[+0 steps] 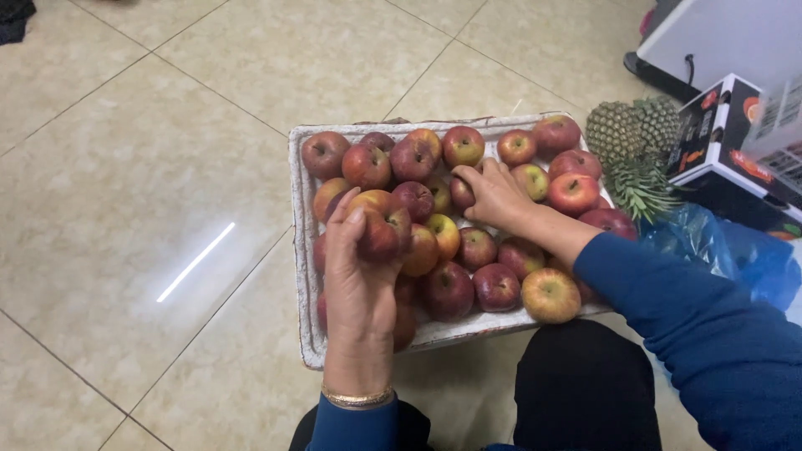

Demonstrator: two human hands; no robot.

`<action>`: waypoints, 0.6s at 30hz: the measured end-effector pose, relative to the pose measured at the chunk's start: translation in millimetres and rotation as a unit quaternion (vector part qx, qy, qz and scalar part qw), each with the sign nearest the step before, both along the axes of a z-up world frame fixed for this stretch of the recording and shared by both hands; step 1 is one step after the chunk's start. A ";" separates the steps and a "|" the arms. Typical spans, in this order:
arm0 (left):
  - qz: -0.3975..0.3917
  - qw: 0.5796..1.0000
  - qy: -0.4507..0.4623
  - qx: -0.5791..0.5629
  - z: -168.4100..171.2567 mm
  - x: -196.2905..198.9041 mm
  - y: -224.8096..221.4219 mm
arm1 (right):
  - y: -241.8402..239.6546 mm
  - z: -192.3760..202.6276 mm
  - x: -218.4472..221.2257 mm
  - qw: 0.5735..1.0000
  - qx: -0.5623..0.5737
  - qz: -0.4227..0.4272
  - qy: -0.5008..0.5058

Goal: Inspecting individual apples for quality and arranging them neatly in a packing tray.

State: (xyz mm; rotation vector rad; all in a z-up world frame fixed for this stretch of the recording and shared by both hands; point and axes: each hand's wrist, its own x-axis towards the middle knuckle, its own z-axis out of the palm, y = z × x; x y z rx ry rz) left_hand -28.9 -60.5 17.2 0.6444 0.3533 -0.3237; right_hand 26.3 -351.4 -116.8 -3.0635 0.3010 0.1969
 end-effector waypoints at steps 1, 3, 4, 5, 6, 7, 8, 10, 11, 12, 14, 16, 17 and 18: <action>-0.003 1.000 0.000 0.001 -2.5 0.1 -1.3 | -0.4 -1.3 -1.9 1.000 0.001 -0.003 0.000; 0.004 1.000 -0.004 -0.001 -6.6 0.9 -1.9 | 1.0 -3.1 -3.6 1.000 0.013 -0.004 -0.006; 0.003 1.000 -0.005 0.001 -5.4 1.0 -2.2 | 0.5 -3.7 -3.5 1.000 0.014 -0.005 -0.007; 0.005 1.000 -0.003 0.004 -4.5 0.6 -2.5 | -0.1 -4.4 -3.7 1.000 0.013 0.005 -0.014; 0.008 1.000 -0.001 0.007 -3.7 0.0 -2.7 | -0.6 -5.2 -4.1 1.000 0.012 0.016 -0.022; 0.007 1.000 -0.001 0.008 -2.4 -0.3 -2.6 | -2.1 -7.4 -3.0 1.000 0.013 0.015 -0.023; 0.010 1.000 -0.003 0.009 -1.4 -0.7 -2.6 | -3.6 -9.8 -2.0 0.999 0.011 0.021 -0.025; 0.010 1.000 -0.001 0.011 -1.5 -1.7 -3.6 | -4.7 -1.6 -5.0 0.999 0.009 0.024 -0.024; 0.012 1.000 -0.005 0.012 -2.8 -2.2 -3.0 | -2.1 8.0 -8.0 0.998 0.022 0.052 -0.033; 0.013 1.000 -0.009 0.013 -4.6 -2.5 -2.4 | 0.4 17.0 -10.5 0.995 0.035 0.079 -0.042; 0.014 1.000 -0.007 0.018 -3.7 -3.5 0.3 | -17.7 25.1 -13.4 0.993 0.032 0.092 -0.064; 0.012 1.000 -0.004 0.020 -8.6 -1.9 0.4 | -27.0 42.8 -20.9 0.991 0.026 0.103 -0.087; 0.016 1.000 -0.017 0.009 -13.2 0.4 -0.1 | -26.1 57.0 -25.7 0.995 0.042 0.076 -0.042; 0.019 0.999 -0.031 -0.002 -17.3 2.6 -0.4 | -25.0 71.9 -30.3 0.997 0.059 0.049 0.002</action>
